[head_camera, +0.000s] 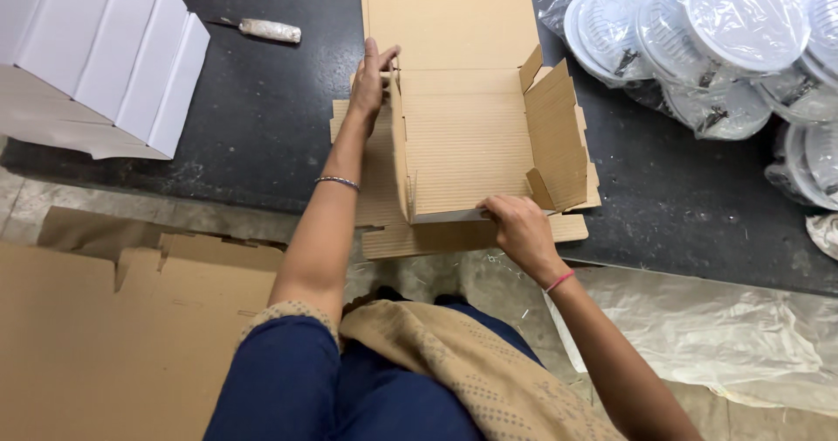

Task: The person folds a white cardboard box, places a plastic-wrapped round ceiling light fixture into it, closes the box, and stacks it with finished boxes on the workbench, repeating the packing cycle for additional fixtures.

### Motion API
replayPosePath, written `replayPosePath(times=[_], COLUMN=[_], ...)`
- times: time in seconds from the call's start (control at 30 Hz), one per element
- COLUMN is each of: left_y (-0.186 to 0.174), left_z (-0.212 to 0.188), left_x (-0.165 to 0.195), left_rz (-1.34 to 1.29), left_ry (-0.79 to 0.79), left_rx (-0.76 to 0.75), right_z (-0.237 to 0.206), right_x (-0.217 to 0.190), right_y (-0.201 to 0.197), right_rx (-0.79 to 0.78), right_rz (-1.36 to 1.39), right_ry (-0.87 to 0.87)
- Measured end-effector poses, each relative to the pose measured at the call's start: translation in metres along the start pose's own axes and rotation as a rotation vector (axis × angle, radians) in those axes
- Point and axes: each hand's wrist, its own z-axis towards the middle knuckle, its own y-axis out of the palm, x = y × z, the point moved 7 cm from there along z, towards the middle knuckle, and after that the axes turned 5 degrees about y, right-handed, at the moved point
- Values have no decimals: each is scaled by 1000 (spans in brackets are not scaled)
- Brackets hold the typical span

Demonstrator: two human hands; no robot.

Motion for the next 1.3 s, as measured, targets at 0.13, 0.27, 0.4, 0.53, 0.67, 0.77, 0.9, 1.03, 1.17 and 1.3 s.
replayPosePath(times=[0.13, 0.27, 0.4, 0.53, 0.67, 0.77, 0.9, 1.03, 1.17, 1.3], left_y=[20, 19, 9, 1, 6, -4, -3, 0, 5, 12], left_z=[-1, -5, -7, -28, -41, -41, -42, -48, -58, -66], left_x=[0, 35, 14, 15, 17, 5, 5, 0, -3, -7], left_rz=[74, 375, -175, -377, -498, -229, -173, -95, -133, -78], left_ry=[-23, 523, 252, 308, 312, 184, 363, 452, 426, 200], left_rx=[-75, 125, 64, 69, -14, 115, -39, -126, -99, 57], right_z=[2, 2, 3, 4, 5, 8, 14, 25, 33, 22], right_x=[1, 1, 1, 2, 0, -7, -31, -58, -60, -47], right_y=[1, 2, 2, 2, 1, -5, -12, 6, 25, 25], right_rx=[17, 14, 16, 22, 10, -22, -143, -360, -419, -325], right_rz=[-4, -14, -25, -26, -41, -47, -112, -136, -152, -193], right_ry=[8, 4, 13, 6, -1, -14, -145, -336, -372, -314])
